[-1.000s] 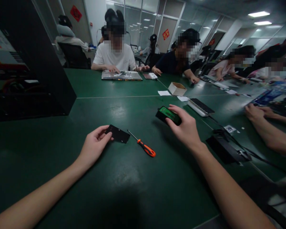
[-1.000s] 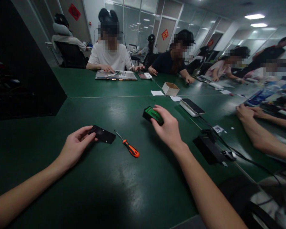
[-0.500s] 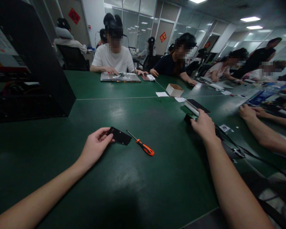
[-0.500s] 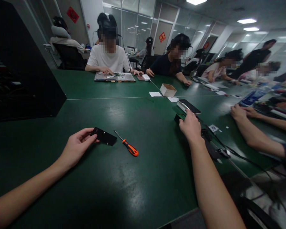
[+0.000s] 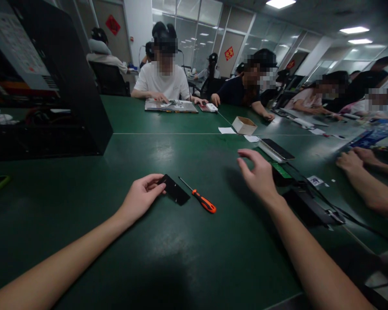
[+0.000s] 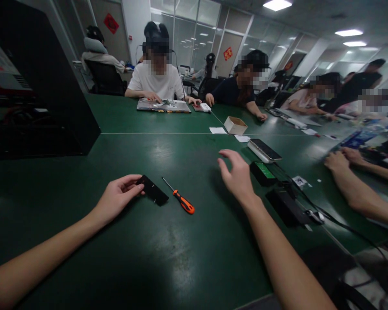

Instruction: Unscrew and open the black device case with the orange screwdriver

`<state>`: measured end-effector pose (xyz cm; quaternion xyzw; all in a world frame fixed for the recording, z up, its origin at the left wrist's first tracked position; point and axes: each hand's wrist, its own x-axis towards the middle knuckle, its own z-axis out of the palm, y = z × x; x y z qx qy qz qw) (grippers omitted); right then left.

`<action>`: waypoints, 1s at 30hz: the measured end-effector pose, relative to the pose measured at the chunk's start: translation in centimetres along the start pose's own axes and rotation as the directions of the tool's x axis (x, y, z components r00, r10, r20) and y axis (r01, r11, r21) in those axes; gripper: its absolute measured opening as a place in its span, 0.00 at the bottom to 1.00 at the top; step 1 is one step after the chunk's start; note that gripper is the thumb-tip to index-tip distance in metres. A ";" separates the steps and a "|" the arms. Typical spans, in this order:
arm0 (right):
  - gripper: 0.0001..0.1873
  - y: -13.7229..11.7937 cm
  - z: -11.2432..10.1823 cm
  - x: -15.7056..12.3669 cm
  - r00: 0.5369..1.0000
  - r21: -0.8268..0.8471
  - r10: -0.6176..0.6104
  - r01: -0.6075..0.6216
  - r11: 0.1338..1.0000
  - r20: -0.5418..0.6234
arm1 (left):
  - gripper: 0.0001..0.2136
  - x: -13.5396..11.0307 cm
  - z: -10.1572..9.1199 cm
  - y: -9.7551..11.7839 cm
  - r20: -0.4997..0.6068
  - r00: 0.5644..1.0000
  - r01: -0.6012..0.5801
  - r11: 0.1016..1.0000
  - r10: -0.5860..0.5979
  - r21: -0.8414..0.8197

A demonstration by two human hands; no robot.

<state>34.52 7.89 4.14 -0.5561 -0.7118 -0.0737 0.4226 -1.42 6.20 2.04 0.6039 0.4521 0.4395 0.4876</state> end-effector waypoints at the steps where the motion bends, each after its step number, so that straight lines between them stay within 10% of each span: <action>1: 0.14 -2.0 0.7 -0.4 0.997 0.109 -0.046 0.039 0.993 0.057 | 0.14 0.0 0.1 0.1 0.015 1.000 -0.004 1.000 0.004 -0.003; 8: 0.10 -12.1 3.2 -3.8 0.831 0.592 -0.198 -0.183 0.785 0.519 | 0.09 -0.4 0.4 0.4 0.094 0.994 -0.048 0.999 0.049 -0.010; 14: 0.11 -12.6 3.8 -4.3 0.738 0.676 -0.080 -0.562 0.477 0.670 | 0.06 -1.3 1.0 0.3 0.175 0.980 -0.087 0.995 0.094 -0.048; 20: 0.12 -11.7 2.4 -3.0 0.643 0.613 -0.166 -0.571 0.546 0.747 | 0.04 -1.2 1.1 0.3 0.186 0.952 -0.258 0.965 0.244 0.054; 23: 0.11 -9.6 0.8 -1.5 0.735 0.548 -0.115 -0.383 0.743 0.669 | 0.08 -1.0 1.0 0.1 0.127 0.972 -0.209 0.974 0.197 0.086; 26: 0.13 -4.7 -1.9 0.2 0.932 0.138 0.016 -0.071 0.988 0.362 | 0.11 -0.9 1.0 -0.1 0.080 0.989 -0.128 0.991 0.124 0.047; 28: 0.18 -0.5 -4.0 0.9 0.961 -0.261 0.228 -0.182 0.948 0.158 | 0.10 -1.0 1.0 -0.1 0.091 0.991 -0.106 0.993 0.102 0.046; 30: 0.21 3.4 -6.0 1.1 0.863 -0.576 0.505 -0.417 0.703 -0.009 | 0.09 -1.0 1.1 0.1 0.110 0.989 -0.105 0.991 0.096 0.079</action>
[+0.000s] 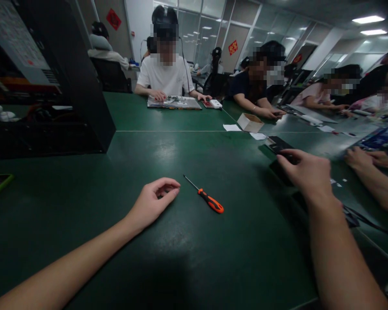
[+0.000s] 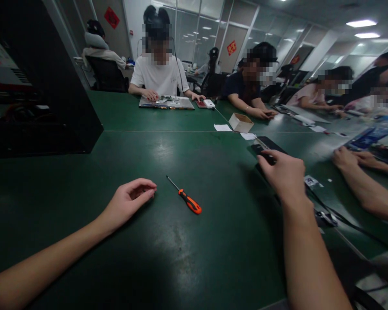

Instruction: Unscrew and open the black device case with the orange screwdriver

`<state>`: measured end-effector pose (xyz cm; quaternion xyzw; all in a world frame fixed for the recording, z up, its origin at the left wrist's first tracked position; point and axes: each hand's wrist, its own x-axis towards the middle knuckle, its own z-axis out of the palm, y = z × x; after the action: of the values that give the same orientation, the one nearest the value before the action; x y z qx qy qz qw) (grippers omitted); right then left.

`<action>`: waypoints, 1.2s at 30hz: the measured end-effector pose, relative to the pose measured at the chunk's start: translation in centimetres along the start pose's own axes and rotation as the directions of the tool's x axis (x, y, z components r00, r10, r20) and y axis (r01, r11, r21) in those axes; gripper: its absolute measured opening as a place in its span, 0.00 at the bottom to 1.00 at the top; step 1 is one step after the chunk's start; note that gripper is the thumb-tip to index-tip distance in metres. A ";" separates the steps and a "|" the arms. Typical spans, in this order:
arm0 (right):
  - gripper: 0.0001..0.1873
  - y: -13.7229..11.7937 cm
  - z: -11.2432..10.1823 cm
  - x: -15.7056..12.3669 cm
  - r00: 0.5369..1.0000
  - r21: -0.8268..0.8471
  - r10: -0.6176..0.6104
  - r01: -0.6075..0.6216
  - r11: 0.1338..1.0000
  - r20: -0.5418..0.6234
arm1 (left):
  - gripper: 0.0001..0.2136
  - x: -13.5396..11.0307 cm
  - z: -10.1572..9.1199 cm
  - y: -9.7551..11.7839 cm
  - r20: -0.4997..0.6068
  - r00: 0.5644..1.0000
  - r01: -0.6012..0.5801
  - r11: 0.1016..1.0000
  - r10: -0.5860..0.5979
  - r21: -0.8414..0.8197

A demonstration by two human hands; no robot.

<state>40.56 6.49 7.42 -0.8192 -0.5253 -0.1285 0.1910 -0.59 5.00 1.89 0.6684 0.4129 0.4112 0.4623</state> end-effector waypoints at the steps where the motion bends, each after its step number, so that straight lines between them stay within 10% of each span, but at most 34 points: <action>1: 0.21 1.6 0.2 0.7 0.997 -0.053 0.079 -0.079 0.995 -0.003 | 0.09 0.0 0.0 0.1 0.009 1.000 -0.002 1.000 0.002 0.020; 6: 0.20 5.4 1.2 1.6 0.983 -0.112 0.179 -0.174 0.978 0.033 | 0.09 0.0 -0.1 0.3 0.028 1.000 -0.017 0.998 0.015 0.064; 36: 0.20 6.1 3.6 2.7 0.984 -0.168 0.018 0.013 0.986 0.180 | 0.08 0.0 -0.1 0.2 0.061 0.997 -0.044 0.995 0.039 0.085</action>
<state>47.31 8.04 4.19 -0.8414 -0.5267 -0.0973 0.0726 -0.70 4.97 2.08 0.7082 0.4024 0.3824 0.4363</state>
